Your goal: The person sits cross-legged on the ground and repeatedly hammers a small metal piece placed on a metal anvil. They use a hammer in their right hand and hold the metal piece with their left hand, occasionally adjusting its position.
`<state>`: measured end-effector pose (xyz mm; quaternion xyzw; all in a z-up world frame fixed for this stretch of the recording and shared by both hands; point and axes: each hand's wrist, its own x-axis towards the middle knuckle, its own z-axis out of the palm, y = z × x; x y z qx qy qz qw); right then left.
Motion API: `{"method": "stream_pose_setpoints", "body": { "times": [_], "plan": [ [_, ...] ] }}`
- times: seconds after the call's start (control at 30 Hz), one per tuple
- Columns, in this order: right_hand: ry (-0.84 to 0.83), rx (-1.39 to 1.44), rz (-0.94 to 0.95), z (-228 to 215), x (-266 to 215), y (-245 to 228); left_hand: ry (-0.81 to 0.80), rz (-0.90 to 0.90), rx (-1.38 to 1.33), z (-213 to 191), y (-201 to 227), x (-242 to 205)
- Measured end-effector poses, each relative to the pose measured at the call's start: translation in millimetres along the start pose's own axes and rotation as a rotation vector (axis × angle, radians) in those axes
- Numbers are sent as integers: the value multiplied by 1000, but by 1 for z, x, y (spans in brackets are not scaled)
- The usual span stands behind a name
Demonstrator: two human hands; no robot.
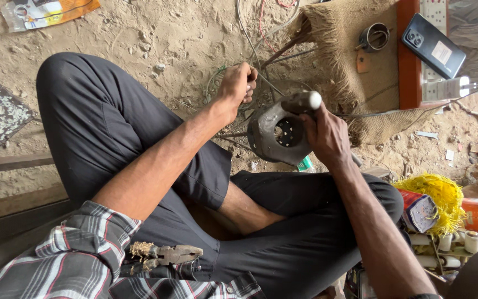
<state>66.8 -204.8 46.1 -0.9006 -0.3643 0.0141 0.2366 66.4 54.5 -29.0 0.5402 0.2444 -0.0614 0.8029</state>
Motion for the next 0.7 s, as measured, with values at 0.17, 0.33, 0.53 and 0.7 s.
{"method": "stream_pose_setpoints", "body": {
  "times": [0.17, 0.33, 0.53, 0.7],
  "plan": [
    [-199, -169, -18, 8, 0, -12, -10, -7, -34, -5, 1, -4],
    [-298, -223, 167, 4, 6, -16, 1, -24, -39, 2, 5, -3],
    [-69, 30, 42, -3, 2, -13, 3, -2, -27, -1, 3, -1],
    [-253, -227, 42, 7, 5, -18, -7, 7, -9, 0, 5, -5]
  ]
}}
